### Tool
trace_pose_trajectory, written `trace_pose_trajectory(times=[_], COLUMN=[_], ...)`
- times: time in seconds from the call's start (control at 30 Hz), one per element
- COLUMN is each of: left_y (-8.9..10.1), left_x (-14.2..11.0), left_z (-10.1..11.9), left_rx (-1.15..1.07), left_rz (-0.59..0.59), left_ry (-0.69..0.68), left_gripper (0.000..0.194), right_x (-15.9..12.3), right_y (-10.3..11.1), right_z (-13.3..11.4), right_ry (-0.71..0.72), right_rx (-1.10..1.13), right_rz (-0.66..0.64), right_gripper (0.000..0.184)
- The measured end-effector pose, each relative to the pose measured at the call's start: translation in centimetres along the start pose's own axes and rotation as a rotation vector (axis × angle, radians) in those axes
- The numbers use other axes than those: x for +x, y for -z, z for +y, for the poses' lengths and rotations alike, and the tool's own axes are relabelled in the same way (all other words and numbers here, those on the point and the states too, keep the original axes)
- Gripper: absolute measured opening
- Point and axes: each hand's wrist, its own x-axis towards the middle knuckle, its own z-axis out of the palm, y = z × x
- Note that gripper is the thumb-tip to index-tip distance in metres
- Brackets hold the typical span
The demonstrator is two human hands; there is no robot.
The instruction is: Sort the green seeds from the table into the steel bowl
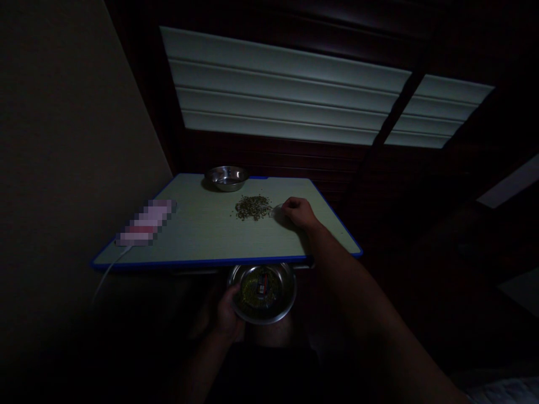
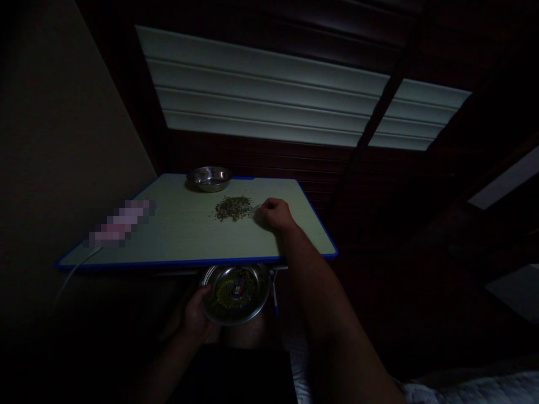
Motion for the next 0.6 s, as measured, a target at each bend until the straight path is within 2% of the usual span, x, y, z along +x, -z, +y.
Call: trace_pose_trajectory(times=[0.2, 0.43, 0.6], left_y=[0.26, 0.39, 0.18], left_x=[0.09, 0.38, 0.17], left_z=[-0.15, -0.15, -0.01], left_rx=[-0.016, 0.006, 0.013], left_rz=[-0.037, -0.011, 0.000], left_ry=[0.031, 0.003, 0.048], left_gripper=[0.020, 0.019, 0.018], right_x=[0.10, 0.05, -0.01], right_y=[0.03, 0.03, -0.05], right_z=[0.07, -0.01, 0.08], right_ry=[-0.003, -0.028, -0.014], right_rx=[0.021, 0.052, 0.043], right_rz=[-0.013, -0.032, -0.034], right_gripper=[0.013, 0.014, 0.016])
